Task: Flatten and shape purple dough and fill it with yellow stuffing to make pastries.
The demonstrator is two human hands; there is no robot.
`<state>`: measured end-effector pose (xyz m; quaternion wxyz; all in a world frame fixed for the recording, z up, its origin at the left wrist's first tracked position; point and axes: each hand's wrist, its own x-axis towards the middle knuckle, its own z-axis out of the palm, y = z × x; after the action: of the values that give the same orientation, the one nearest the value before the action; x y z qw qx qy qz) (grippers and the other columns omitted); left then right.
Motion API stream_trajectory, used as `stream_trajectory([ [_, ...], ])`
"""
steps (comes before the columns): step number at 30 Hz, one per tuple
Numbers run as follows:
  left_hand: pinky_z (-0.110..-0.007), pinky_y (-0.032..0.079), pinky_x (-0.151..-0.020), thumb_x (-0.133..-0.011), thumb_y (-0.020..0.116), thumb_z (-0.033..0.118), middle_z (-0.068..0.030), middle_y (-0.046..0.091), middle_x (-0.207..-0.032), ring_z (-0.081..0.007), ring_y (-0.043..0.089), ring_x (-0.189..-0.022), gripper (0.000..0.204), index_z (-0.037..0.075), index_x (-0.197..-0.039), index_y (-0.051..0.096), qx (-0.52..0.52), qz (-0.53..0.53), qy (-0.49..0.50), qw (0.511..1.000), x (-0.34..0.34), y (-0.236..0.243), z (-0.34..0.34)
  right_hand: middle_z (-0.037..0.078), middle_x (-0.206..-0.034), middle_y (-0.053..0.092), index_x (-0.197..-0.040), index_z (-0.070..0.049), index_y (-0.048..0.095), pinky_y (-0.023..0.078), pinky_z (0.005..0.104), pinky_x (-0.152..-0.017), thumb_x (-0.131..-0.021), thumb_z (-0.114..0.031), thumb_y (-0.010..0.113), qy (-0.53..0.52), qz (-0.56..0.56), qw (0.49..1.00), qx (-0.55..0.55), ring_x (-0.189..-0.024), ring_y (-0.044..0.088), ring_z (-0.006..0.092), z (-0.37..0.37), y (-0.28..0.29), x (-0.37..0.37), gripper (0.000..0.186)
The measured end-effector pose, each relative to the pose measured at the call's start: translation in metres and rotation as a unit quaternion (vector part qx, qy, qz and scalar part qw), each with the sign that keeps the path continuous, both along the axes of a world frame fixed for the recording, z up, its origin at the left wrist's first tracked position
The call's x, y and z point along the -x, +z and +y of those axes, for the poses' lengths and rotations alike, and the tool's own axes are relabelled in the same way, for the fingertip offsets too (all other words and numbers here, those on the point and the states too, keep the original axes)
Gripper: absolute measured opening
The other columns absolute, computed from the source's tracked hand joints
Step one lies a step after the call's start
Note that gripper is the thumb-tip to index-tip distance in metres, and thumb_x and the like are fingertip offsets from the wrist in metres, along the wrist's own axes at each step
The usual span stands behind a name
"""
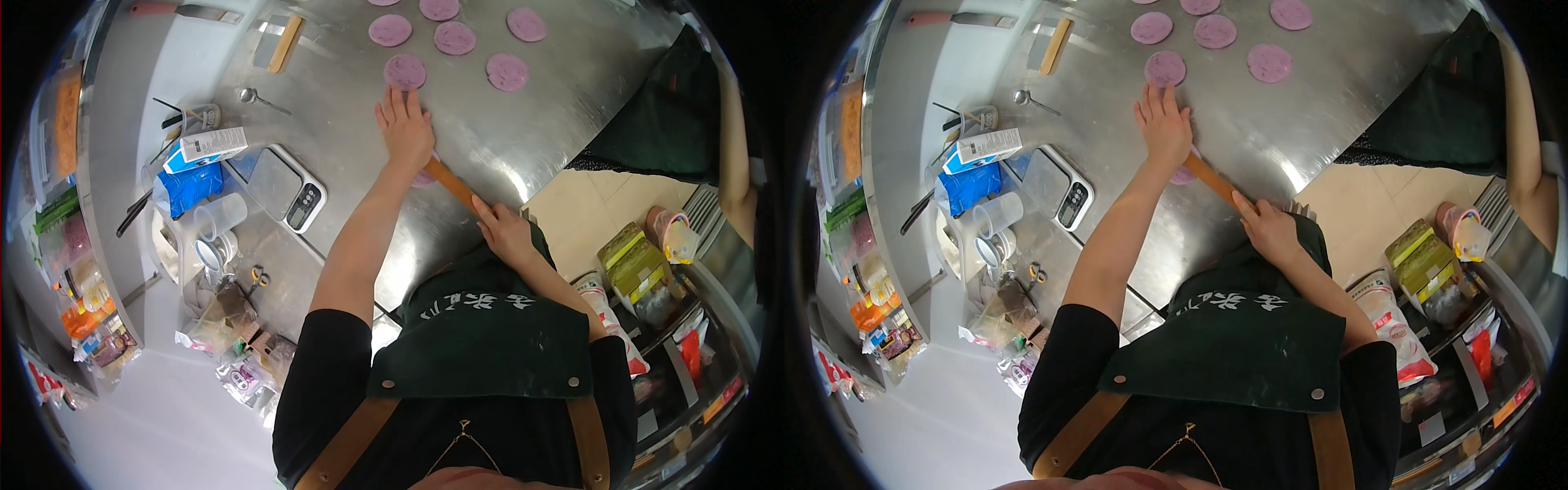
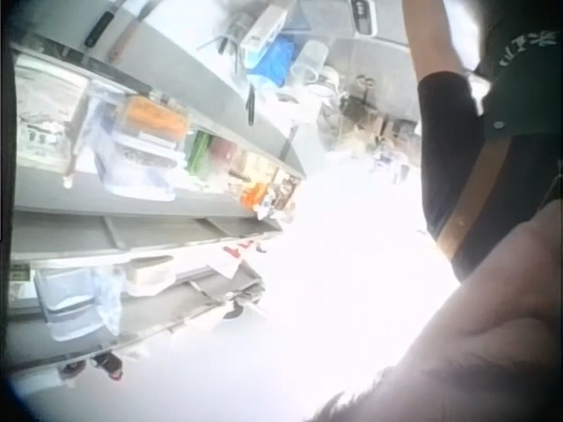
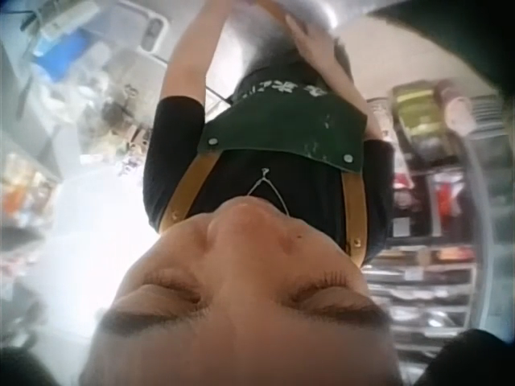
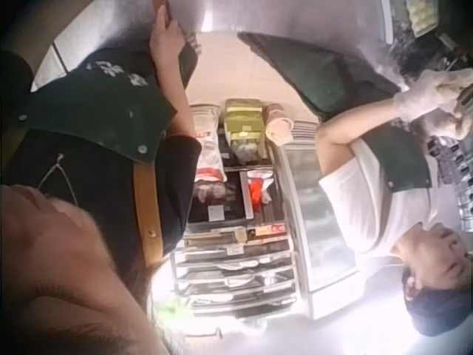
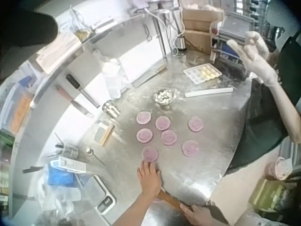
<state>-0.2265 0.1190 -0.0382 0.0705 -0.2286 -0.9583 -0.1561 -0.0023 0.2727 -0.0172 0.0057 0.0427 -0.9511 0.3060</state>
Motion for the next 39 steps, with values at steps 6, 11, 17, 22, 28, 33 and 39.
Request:
stream_trajectory([
  [6,-0.058,0.013,-0.113,-0.088,0.060,0.025,-0.0246,0.031,-0.146,-0.0396,0.024,-0.139,0.059,-0.001,-0.137,0.040,-0.095,-0.022,0.082,0.992,-0.010,-0.009,-0.024,0.008,-0.080,0.050,-0.139,-0.022,0.050,0.049,0.0367,-0.052,-0.078,-0.011,0.065,0.029,0.010,0.998,-0.059,-0.063,0.058,0.0263,0.004,0.001,-0.001,0.064],
  [11,-0.058,0.014,-0.112,-0.090,0.058,0.028,-0.0250,0.031,-0.147,-0.0400,0.025,-0.139,0.058,0.000,-0.138,0.039,-0.094,0.012,0.117,0.989,-0.028,-0.015,-0.042,0.008,-0.082,0.051,-0.139,-0.021,0.050,0.050,0.0377,-0.055,-0.079,-0.011,0.064,0.068,0.007,0.994,-0.080,-0.065,0.058,0.0261,0.006,0.001,-0.001,0.062],
  [17,-0.058,0.015,-0.112,-0.090,0.058,0.028,-0.0247,0.033,-0.146,-0.0396,0.026,-0.139,0.057,0.002,-0.137,0.040,0.008,0.009,0.078,0.997,-0.007,-0.004,-0.010,0.007,-0.083,0.052,-0.142,-0.016,0.044,0.051,0.0375,-0.055,-0.084,-0.016,0.063,0.042,-0.052,0.998,-0.003,-0.068,0.060,0.0249,0.004,0.000,0.001,0.062],
  [22,-0.058,0.015,-0.112,-0.090,0.059,0.026,-0.0238,0.037,-0.143,-0.0381,0.028,-0.138,0.054,0.001,-0.135,0.042,-0.040,0.020,0.060,0.997,-0.007,-0.008,-0.024,0.008,-0.083,0.053,-0.144,-0.015,0.041,0.051,0.0379,-0.056,-0.084,-0.020,0.064,0.064,-0.091,0.993,-0.040,-0.070,0.061,0.0260,0.008,0.001,0.004,0.064],
  [28,-0.046,0.031,-0.106,-0.090,0.058,0.014,-0.0205,0.044,-0.137,-0.0341,0.042,-0.126,0.040,0.001,-0.127,0.049,-0.170,-0.026,0.151,0.973,-0.040,-0.008,-0.059,0.009,-0.088,0.053,-0.145,-0.015,0.040,0.051,0.0391,-0.057,-0.084,-0.019,0.064,0.096,-0.014,0.995,0.006,-0.072,0.060,0.0270,0.023,0.002,0.008,0.065],
  [33,-0.026,0.051,-0.061,-0.088,0.065,0.009,-0.0120,0.063,-0.100,-0.0162,0.063,-0.078,0.029,-0.006,-0.112,0.057,-0.305,-0.284,0.291,0.861,-0.062,-0.019,-0.084,0.007,-0.088,0.052,-0.142,-0.015,0.045,0.050,0.0371,-0.057,-0.080,-0.017,0.067,0.004,0.042,0.999,-0.011,-0.072,0.058,0.0258,0.048,0.009,0.034,0.066],
  [39,-0.026,0.051,-0.060,-0.083,0.070,0.007,-0.0096,0.065,-0.086,-0.0145,0.062,-0.072,0.029,-0.007,-0.107,0.062,-0.426,-0.322,0.469,0.704,-0.080,-0.004,-0.043,0.007,-0.083,0.048,-0.136,-0.017,0.053,0.050,0.0363,-0.057,-0.077,-0.009,0.066,0.075,0.116,0.985,-0.105,-0.071,0.056,0.0243,0.074,0.004,0.079,0.061],
])
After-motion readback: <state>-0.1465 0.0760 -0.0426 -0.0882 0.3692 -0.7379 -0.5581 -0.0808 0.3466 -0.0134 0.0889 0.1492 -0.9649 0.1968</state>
